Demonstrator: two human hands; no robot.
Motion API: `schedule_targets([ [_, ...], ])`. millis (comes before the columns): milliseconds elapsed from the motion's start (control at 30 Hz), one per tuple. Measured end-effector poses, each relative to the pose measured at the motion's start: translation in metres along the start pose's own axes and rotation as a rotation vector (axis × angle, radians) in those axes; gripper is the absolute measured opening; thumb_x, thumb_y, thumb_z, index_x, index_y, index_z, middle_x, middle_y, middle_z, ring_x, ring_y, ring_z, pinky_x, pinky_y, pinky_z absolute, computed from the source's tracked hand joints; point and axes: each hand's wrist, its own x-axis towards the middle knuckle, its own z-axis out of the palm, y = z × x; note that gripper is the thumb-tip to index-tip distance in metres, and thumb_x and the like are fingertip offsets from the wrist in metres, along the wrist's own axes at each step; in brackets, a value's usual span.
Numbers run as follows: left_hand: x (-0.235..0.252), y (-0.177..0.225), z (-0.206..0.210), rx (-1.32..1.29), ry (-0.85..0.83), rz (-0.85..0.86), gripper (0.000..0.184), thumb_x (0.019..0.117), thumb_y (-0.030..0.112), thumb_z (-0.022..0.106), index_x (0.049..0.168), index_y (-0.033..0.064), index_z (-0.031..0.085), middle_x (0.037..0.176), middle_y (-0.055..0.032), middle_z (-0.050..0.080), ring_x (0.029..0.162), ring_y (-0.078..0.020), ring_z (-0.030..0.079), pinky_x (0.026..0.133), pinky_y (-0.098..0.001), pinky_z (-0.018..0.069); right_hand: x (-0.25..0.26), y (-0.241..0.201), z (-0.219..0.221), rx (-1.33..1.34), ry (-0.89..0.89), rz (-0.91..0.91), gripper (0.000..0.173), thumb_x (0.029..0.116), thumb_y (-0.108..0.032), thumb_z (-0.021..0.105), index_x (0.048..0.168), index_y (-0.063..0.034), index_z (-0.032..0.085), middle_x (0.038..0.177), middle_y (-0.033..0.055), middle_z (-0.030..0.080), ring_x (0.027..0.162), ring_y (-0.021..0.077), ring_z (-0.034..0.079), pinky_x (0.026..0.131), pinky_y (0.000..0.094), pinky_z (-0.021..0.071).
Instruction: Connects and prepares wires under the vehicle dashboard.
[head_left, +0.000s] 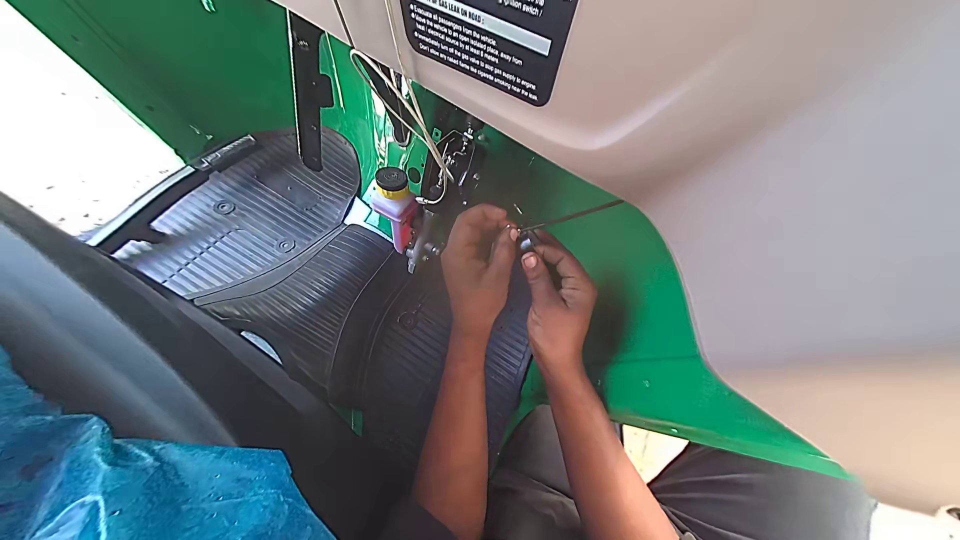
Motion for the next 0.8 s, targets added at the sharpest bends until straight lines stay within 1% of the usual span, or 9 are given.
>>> schedule_targets([
  [100,-0.002,0.002,0.0,-0.038,0.005,-0.008,0.027,0.0969,0.0,0.064,0.123,0.0032,0.057,0.107,-0.0089,0.066,0.094,-0.0181,0.067,0.08,-0.0326,0.0601,-0.003,-0.006,-0.003,0.008,-0.002,0.018,0.011,0.0965,-0.014,0.071,0.1,-0.0048,0.076,0.132,0.0105,0.064,0.123,0.0226,0.061,0.095,0.0352,0.059],
  [167,-0.005,0.004,0.0,-0.06,0.013,-0.024,0.028,0.0969,0.0,0.064,0.124,0.0046,0.057,0.107,-0.0076,0.066,0.095,-0.0166,0.067,0.081,-0.0309,0.0597,-0.006,-0.012,-0.005,0.029,-0.009,0.032,0.01,0.0966,-0.014,0.071,0.099,-0.0055,0.076,0.13,0.01,0.062,0.12,0.0224,0.06,0.093,0.0349,0.0587],
  [300,0.0,0.001,0.002,-0.162,0.054,-0.018,0.025,0.0947,-0.003,0.064,0.119,-0.0007,0.059,0.104,-0.0096,0.066,0.092,-0.0177,0.067,0.083,-0.0338,0.0591,-0.009,-0.02,-0.008,0.097,-0.022,0.004,0.008,0.0964,-0.009,0.069,0.097,-0.004,0.075,0.126,0.0115,0.061,0.116,0.0234,0.061,0.091,0.0359,0.0596],
  [400,-0.002,0.002,0.002,-0.15,0.048,-0.032,0.026,0.0959,-0.002,0.063,0.121,0.0011,0.059,0.105,-0.0092,0.066,0.092,-0.0172,0.067,0.082,-0.0325,0.0593,-0.011,-0.025,-0.008,0.136,-0.048,-0.016,0.009,0.0968,-0.009,0.068,0.099,-0.0031,0.075,0.124,0.0123,0.061,0.111,0.0237,0.063,0.088,0.0363,0.0605],
  [500,-0.002,0.001,0.005,-0.182,0.1,-0.044,0.024,0.095,-0.003,0.063,0.118,0.0022,0.06,0.104,-0.0087,0.068,0.091,-0.0163,0.068,0.082,-0.0322,0.0597,-0.009,-0.027,-0.004,0.165,-0.096,-0.038,0.013,0.0977,-0.008,0.066,0.107,-0.0021,0.073,0.127,0.0145,0.06,0.111,0.0244,0.063,0.088,0.0362,0.061],
  [600,-0.005,0.0,0.005,-0.245,0.169,-0.046,0.023,0.0947,-0.004,0.065,0.116,0.0029,0.062,0.104,-0.0101,0.069,0.092,-0.0178,0.069,0.082,-0.0331,0.0605,-0.004,-0.03,-0.001,0.145,-0.146,-0.065,0.019,0.0997,-0.005,0.061,0.115,-0.0008,0.071,0.133,0.0164,0.056,0.111,0.0262,0.063,0.089,0.0382,0.0615],
  [700,-0.009,0.0,0.01,-0.254,0.264,-0.039,0.023,0.0943,-0.005,0.066,0.116,0.0021,0.063,0.106,-0.0112,0.069,0.095,-0.019,0.069,0.083,-0.0339,0.0606,0.002,-0.033,0.001,0.109,-0.17,-0.084,0.024,0.1022,-0.003,0.055,0.122,-0.0015,0.069,0.134,0.0152,0.055,0.103,0.0239,0.066,0.084,0.0372,0.063],
  [800,-0.013,0.004,0.016,-0.246,0.331,-0.006,0.022,0.0946,-0.007,0.064,0.115,0.0005,0.062,0.105,-0.0112,0.068,0.093,-0.0179,0.068,0.081,-0.0321,0.0607,0.009,-0.033,0.004,0.04,-0.187,-0.127,0.024,0.1037,-0.006,0.054,0.122,-0.0027,0.069,0.13,0.0126,0.058,0.099,0.0206,0.067,0.079,0.0337,0.0629],
])
